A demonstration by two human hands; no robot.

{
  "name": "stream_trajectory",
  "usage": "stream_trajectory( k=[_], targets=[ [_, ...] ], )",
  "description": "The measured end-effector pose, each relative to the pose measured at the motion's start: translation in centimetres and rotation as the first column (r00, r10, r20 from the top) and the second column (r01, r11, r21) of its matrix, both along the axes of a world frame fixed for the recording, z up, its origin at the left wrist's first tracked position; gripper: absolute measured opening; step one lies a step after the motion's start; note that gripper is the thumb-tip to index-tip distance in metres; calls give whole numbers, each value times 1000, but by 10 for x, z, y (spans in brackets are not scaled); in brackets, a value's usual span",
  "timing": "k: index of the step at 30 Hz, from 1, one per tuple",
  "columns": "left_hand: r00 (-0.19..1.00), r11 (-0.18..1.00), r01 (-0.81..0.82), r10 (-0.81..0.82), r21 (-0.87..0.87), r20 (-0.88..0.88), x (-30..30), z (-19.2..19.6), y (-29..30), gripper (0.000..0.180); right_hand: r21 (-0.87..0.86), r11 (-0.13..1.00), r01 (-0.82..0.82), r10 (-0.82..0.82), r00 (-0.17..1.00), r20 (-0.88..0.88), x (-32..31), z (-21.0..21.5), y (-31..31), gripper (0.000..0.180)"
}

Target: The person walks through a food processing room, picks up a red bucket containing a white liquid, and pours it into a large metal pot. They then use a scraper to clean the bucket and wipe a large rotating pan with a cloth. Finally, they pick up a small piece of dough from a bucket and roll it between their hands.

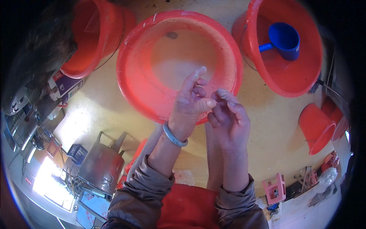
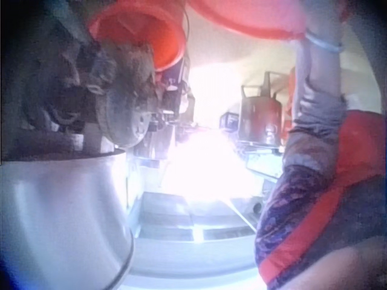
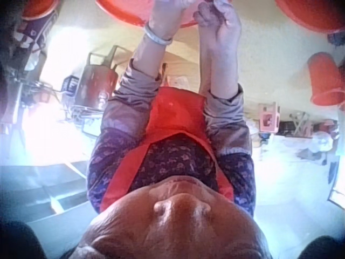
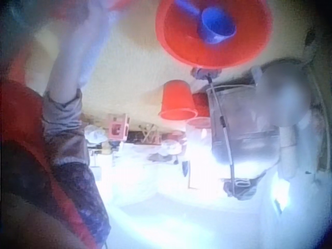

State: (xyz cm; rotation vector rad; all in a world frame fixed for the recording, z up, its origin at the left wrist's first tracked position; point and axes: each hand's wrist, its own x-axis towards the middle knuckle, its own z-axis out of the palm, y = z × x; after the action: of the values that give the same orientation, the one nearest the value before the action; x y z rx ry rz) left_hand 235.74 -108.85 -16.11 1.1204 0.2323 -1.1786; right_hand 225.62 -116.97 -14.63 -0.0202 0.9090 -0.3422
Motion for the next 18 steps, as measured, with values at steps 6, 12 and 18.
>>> stream_trajectory(
  k=[6,12,18],
  targets=[
    [989,994,77,-86,80,123,0,-14,-2,95,180,983,39,-66,987,144,-2,-2,1,37],
    [974,984,94,-122,149,191,1,-18,-1,97,207,978,23,-74,968,241,-3,-3,1,38],
    [945,975,79,-139,206,295,3,-19,0,88,138,990,-5,-22,982,189,-3,-3,1,38]
  ],
)
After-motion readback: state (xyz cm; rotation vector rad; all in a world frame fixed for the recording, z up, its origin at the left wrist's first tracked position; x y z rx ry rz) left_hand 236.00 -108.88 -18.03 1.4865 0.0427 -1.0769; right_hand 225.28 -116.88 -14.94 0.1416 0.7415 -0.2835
